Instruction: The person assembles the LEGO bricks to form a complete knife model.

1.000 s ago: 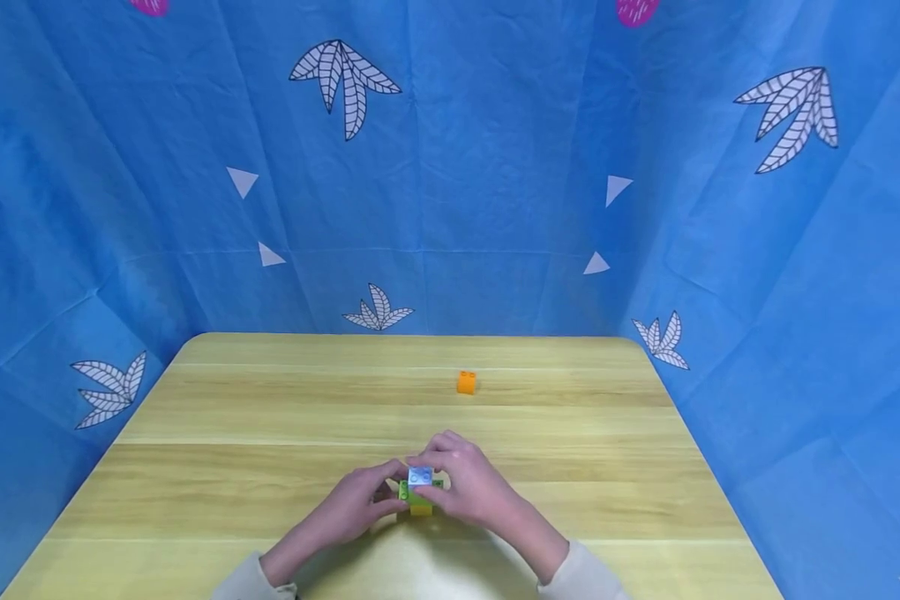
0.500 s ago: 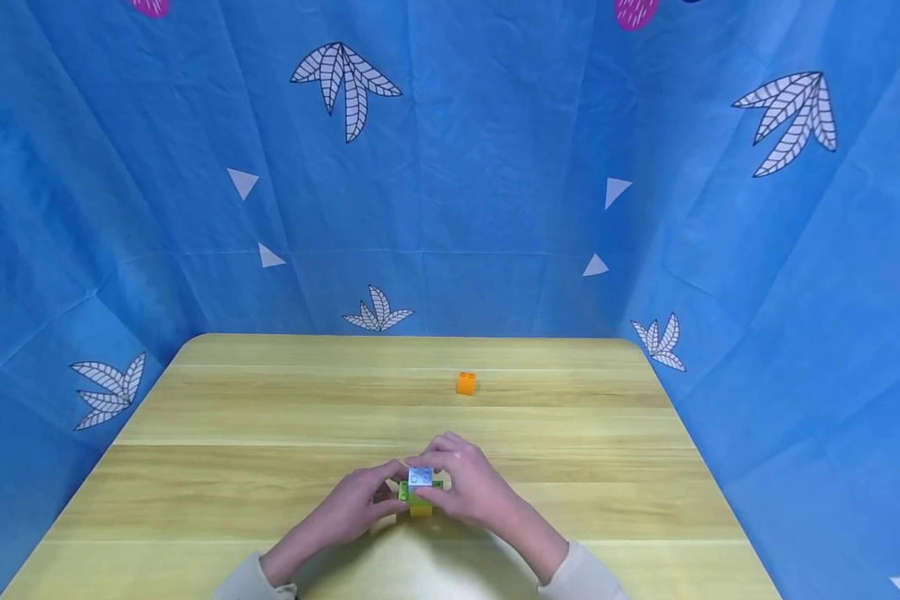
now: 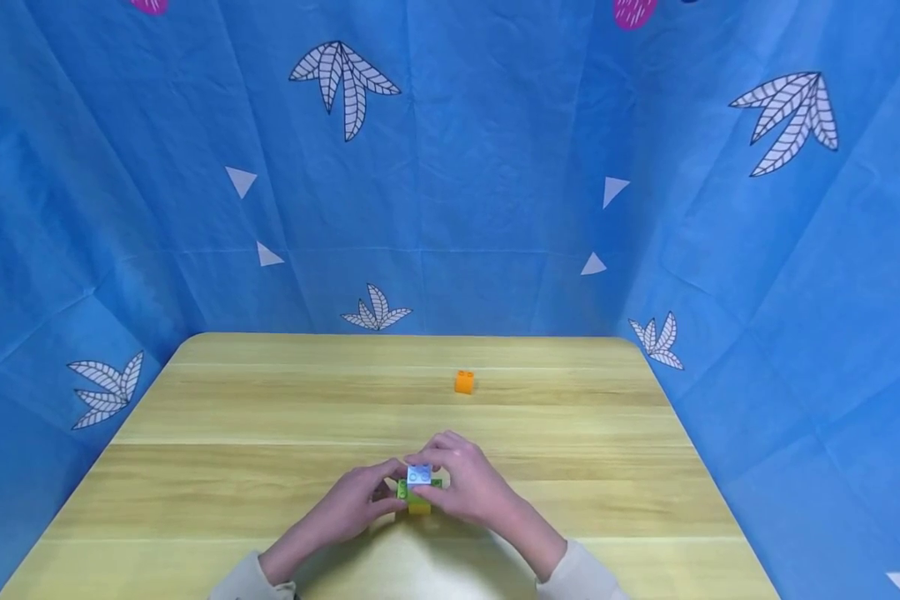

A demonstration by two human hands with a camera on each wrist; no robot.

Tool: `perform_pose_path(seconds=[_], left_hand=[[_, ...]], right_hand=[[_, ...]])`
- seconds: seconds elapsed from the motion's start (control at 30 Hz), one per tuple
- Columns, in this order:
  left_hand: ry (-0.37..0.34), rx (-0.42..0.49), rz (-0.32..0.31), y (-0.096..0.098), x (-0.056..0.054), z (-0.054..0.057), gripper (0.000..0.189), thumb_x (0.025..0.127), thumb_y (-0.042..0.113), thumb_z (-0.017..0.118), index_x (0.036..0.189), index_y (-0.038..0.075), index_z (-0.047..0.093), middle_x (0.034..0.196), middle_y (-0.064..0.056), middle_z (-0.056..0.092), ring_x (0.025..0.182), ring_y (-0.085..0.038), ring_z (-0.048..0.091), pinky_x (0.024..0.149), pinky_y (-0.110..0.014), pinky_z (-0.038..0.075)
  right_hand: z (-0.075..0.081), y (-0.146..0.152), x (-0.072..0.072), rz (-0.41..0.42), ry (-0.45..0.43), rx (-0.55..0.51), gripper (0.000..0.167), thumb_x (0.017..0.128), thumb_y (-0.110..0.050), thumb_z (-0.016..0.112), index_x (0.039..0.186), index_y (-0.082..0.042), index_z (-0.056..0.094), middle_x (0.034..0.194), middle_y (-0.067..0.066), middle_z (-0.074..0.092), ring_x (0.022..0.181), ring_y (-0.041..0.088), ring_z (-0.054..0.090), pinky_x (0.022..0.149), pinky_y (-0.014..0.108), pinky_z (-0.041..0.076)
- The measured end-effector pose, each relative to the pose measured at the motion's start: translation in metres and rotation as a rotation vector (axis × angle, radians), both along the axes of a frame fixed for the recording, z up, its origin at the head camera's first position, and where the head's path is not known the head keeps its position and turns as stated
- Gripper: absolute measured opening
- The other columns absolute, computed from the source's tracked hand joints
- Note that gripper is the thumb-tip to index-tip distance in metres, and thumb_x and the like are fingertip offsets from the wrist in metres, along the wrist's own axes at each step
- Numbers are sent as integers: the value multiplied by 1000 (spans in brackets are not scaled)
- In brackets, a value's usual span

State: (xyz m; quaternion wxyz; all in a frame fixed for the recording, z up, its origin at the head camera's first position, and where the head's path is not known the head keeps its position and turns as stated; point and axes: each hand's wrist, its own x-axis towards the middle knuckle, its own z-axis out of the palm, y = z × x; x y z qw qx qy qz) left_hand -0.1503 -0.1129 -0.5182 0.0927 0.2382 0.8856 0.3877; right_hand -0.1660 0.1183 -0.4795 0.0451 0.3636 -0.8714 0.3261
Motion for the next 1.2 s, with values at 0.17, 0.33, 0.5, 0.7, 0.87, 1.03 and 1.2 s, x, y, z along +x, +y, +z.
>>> perform_pose_path(seconds=[0.17,0.33,0.5,0.7,0.87,1.03,1.2], left_hand=[[9,2,1,0,1,1,31,94,22,75,123,14,65,115,-4,75,82,-1,67,72,-18,53],[6,6,-3,0,2,1,32,94,22,75,124,14,65,118,-6,74,83,-2,68,73,-18,54],[8,-7,1,0,2,2,33,94,22,75,125,13,65,118,-6,75,83,-2,68,74,-20,55],[-3,-10,15,1,2,2,33,94,22,75,125,14,65,112,-4,75,81,-2,67,72,-20,53],[-10,-9,24,1,2,3,33,93,22,76,124,15,66,111,-3,75,81,-1,66,72,-20,53],[-25,-11,28,1,3,3,35,94,23,76,125,15,65,113,-3,74,83,-1,65,72,-21,54],[-35,-9,23,1,3,3,36,94,23,76,126,15,65,113,-3,74,83,-1,65,72,-20,53]], right_hand=[[1,0,0,12,-27,-10,37,86,-19,85,122,-14,76,108,-6,71,100,9,61,82,33,59],[3,3,0,20,-79,-17,39,89,-24,83,126,-14,74,112,-6,70,100,8,61,84,35,60],[13,8,-6,23,-116,-21,44,94,-32,78,134,-17,69,119,-2,70,100,11,64,87,36,58],[21,17,-31,-63,-83,-63,39,96,-26,75,133,-17,69,119,5,71,101,17,66,87,33,57],[14,25,-68,-150,-92,-112,36,95,-17,76,129,-8,70,113,9,70,101,27,68,89,43,60],[-2,31,-108,-264,-139,-141,37,96,-11,75,131,-2,68,116,18,69,104,34,68,90,47,60],[-16,33,-135,-369,-204,-135,41,94,-8,75,133,0,66,120,20,67,108,34,66,92,45,59]])
